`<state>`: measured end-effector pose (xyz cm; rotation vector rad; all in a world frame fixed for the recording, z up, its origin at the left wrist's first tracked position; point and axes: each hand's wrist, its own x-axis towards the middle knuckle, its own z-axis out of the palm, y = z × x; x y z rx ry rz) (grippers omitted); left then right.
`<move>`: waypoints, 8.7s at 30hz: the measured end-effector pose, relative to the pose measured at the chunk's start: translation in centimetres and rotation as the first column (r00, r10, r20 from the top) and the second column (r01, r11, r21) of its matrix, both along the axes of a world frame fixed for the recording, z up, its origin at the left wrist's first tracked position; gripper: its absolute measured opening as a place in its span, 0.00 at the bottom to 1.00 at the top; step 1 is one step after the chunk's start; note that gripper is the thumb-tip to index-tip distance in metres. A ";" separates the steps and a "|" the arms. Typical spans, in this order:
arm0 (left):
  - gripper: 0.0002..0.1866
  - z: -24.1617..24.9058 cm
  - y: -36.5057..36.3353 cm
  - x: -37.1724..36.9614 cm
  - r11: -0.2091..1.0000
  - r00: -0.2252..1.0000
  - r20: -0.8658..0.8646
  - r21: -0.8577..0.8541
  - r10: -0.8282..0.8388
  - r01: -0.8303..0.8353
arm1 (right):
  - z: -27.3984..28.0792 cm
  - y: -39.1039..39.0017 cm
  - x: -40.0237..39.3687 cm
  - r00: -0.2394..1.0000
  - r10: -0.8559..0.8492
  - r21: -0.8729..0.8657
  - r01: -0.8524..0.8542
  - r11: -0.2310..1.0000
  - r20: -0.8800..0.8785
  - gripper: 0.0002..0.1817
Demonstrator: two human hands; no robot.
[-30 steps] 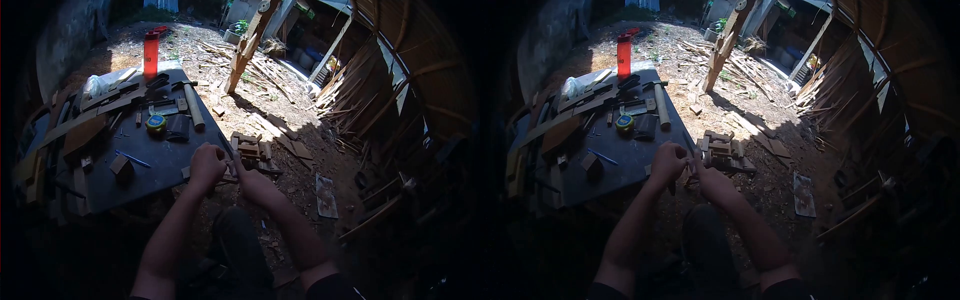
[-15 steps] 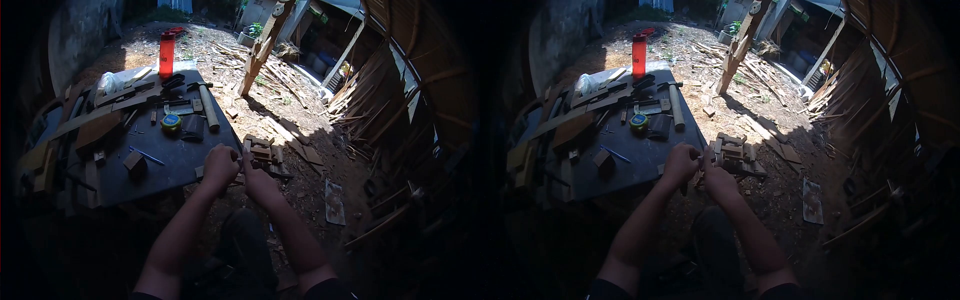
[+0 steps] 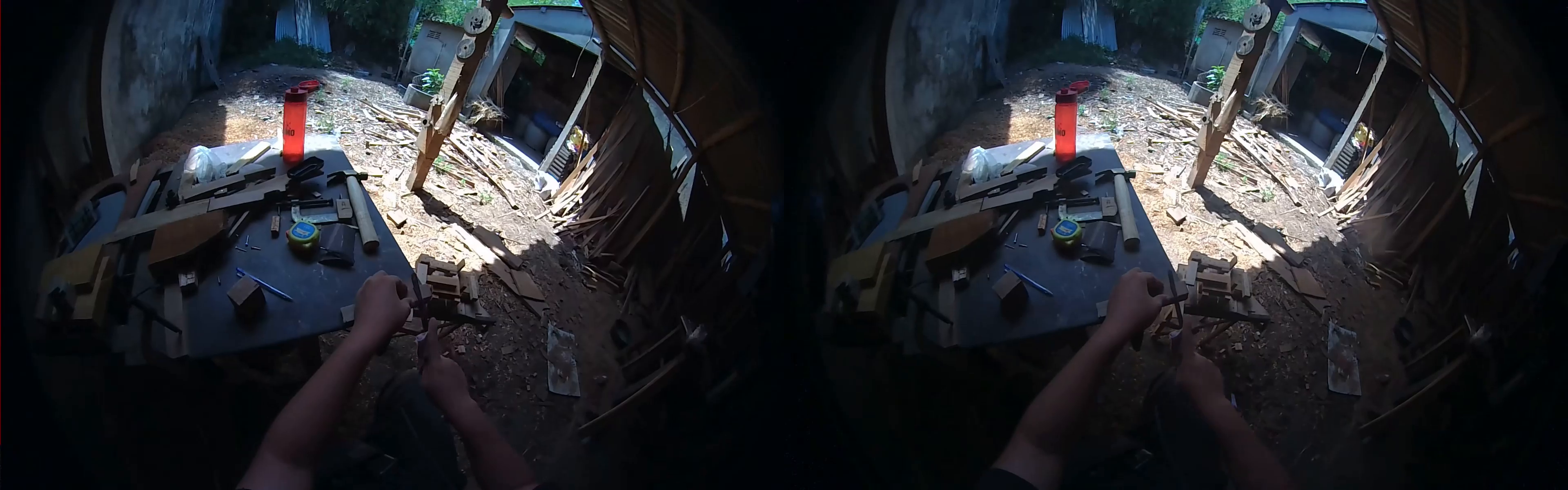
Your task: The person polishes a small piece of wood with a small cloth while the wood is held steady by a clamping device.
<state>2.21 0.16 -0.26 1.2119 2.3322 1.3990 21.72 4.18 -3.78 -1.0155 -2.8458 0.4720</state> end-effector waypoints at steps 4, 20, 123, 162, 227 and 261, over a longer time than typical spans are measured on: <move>0.10 0.5 0.0 0.1 1.000 1.000 0.025 -0.029 0.002 -0.001 | -0.4 0.8 -1.4 0.997 0.026 0.011 -0.025 1.000 -0.076 0.51; 0.15 -0.6 0.4 -0.4 0.998 0.997 -0.035 -0.035 -0.062 0.060 | -0.6 2.2 -3.1 0.997 -0.008 -0.026 0.006 1.000 -0.079 0.51; 0.08 -1.1 0.0 1.7 0.993 0.978 -0.174 0.041 0.114 -0.109 | 2.8 0.0 2.3 0.999 -0.003 0.137 0.008 0.991 -0.037 0.28; 0.08 -0.8 -0.2 2.1 0.993 0.973 -0.205 -0.018 0.108 -0.114 | 3.4 0.9 -0.1 0.999 0.011 0.084 -0.008 0.996 -0.045 0.36; 0.24 -13.0 -0.3 16.9 0.987 0.776 0.618 0.004 -0.127 0.158 | -0.2 4.3 -5.0 0.986 0.081 0.115 -0.064 0.991 -0.146 0.47; 0.20 -12.9 -3.3 15.8 0.963 0.577 0.786 0.087 -0.224 0.256 | 2.3 1.6 -4.3 0.999 -0.014 0.048 0.015 0.999 -0.029 0.48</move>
